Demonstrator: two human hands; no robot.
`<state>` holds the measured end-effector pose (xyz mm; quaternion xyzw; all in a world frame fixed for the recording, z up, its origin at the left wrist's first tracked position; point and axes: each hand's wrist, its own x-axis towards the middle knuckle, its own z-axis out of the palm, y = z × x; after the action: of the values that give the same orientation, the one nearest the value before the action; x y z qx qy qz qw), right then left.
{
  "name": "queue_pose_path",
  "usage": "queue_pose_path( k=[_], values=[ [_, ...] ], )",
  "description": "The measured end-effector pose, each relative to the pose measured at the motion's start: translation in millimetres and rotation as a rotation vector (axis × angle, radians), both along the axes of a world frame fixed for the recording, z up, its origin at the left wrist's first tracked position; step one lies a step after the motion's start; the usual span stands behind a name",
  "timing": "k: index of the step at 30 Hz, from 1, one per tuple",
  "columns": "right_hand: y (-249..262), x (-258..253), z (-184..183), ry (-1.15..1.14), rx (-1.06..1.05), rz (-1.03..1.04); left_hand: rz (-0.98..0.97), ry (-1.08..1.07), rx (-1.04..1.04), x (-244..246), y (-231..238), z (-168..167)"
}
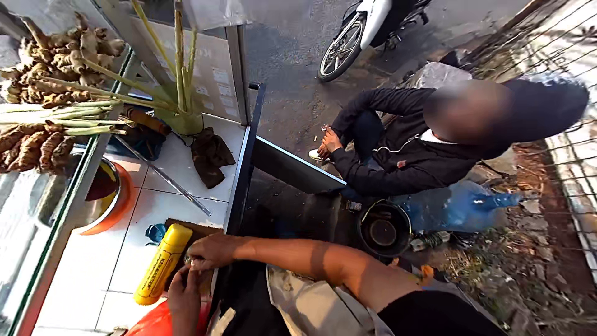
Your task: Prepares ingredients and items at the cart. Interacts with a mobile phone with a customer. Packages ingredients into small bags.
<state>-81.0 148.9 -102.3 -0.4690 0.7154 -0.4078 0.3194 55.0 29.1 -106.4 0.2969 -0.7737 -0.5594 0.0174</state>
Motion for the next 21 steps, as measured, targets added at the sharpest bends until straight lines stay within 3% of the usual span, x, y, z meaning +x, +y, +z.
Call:
queue_pose_path(
  k=[4,7,15,21],
  values=[
    [3.0,0.7,5.0,-0.004,0.024,-0.021,0.107,0.044,0.253,-1.6,7.5,2.3],
    [5.4,0.8,12.6,0.078,0.09,-0.015,0.16,0.094,0.295,-4.6,9.6,-1.5],
    [1.0,1.9,35.1,0.345,0.265,0.105,0.078,0.119,0.124,-3.8,4.9,-2.0],
    [-1.1,2.7,37.5,0.265,0.293,0.143,0.041,0.143,0.047,-0.4,2.7,-3.2]
  ],
)
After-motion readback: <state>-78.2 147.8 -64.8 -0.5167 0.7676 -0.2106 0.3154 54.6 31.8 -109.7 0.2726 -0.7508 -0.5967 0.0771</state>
